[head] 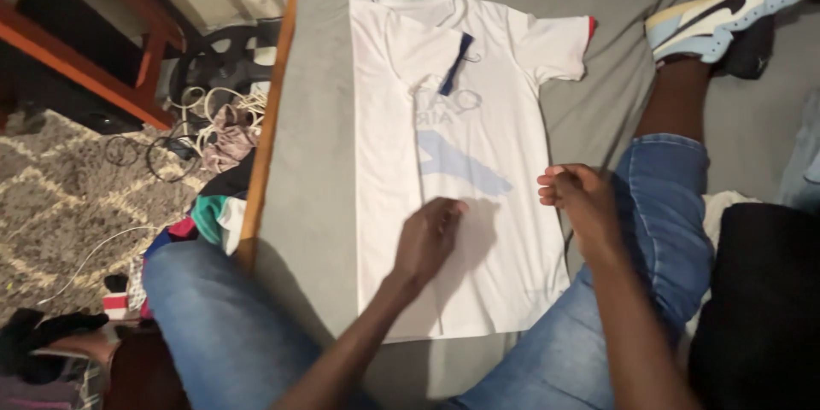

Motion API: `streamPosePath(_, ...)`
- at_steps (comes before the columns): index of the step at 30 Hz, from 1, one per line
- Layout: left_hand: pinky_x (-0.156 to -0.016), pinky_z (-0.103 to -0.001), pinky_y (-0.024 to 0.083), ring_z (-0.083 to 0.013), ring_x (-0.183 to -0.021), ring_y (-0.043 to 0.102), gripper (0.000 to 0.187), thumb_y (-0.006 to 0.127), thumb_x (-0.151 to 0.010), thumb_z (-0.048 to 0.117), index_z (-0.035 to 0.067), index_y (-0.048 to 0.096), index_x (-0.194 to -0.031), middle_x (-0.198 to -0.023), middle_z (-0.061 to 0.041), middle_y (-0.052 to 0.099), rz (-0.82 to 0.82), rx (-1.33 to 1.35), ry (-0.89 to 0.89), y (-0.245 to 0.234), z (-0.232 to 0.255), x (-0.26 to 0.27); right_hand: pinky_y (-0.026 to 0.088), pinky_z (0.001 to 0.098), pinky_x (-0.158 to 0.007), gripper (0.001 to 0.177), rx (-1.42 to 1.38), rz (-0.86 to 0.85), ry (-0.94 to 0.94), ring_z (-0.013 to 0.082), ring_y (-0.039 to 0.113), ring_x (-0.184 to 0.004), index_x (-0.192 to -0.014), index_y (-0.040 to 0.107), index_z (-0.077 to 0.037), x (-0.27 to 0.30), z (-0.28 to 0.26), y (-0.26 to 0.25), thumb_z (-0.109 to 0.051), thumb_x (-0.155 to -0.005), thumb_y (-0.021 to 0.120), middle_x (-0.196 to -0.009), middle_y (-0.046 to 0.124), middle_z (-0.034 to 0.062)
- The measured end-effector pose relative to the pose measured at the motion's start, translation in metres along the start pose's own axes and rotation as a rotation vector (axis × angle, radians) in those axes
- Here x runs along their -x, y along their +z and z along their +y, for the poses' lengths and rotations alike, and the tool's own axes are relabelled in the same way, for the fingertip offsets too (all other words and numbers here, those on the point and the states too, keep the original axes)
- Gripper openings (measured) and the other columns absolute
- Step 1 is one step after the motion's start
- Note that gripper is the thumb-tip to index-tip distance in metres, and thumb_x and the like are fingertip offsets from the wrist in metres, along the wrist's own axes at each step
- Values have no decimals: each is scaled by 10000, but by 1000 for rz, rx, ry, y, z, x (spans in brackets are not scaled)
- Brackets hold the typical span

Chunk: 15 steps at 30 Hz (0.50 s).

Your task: Folding a white t-shirt on a bed.

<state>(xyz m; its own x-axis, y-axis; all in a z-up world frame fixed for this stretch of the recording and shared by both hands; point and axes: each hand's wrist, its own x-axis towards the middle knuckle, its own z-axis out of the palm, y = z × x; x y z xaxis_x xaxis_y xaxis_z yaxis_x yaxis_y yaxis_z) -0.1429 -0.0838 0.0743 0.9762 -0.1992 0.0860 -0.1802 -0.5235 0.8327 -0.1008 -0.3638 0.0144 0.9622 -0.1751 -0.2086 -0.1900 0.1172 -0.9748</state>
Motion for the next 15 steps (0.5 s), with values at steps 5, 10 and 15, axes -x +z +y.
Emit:
streamPosePath(5, -699, -395, 575, -296, -771, 723, 152, 674, -939, 135, 44, 703, -1057, -952, -143, 727, -241, 208, 14, 66, 31, 34, 566, 318, -767, 178, 72, 93, -82, 146, 664, -836, -1138, 660, 9, 7, 29, -17, -105, -1010, 612, -1007, 709, 97)
streamPosePath(10, -786, -416, 564, -321, -891, 722, 116, 665, -915, 81, 43, 680, -1024, -978, -148, 719, -230, 246, 139, 101, 33, 50, 537, 327, -716, 269, 549, 70, -69, 168, 671, -796, -1108, 615, -14, 15, 35, -18, -173, -926, 733, -884, 713, 88)
streamPosePath(15, -787, -451, 547, -363, -917, 704, 109, 671, -946, 125, 49, 662, -1022, -1017, -162, 714, -124, 213, -20, 97, 51, 51, 525, 362, -644, 426, 825, 20, 57, 195, 625, -717, -964, 619, 21, 20, 26, -18, -233, -753, 888, -782, 655, 117)
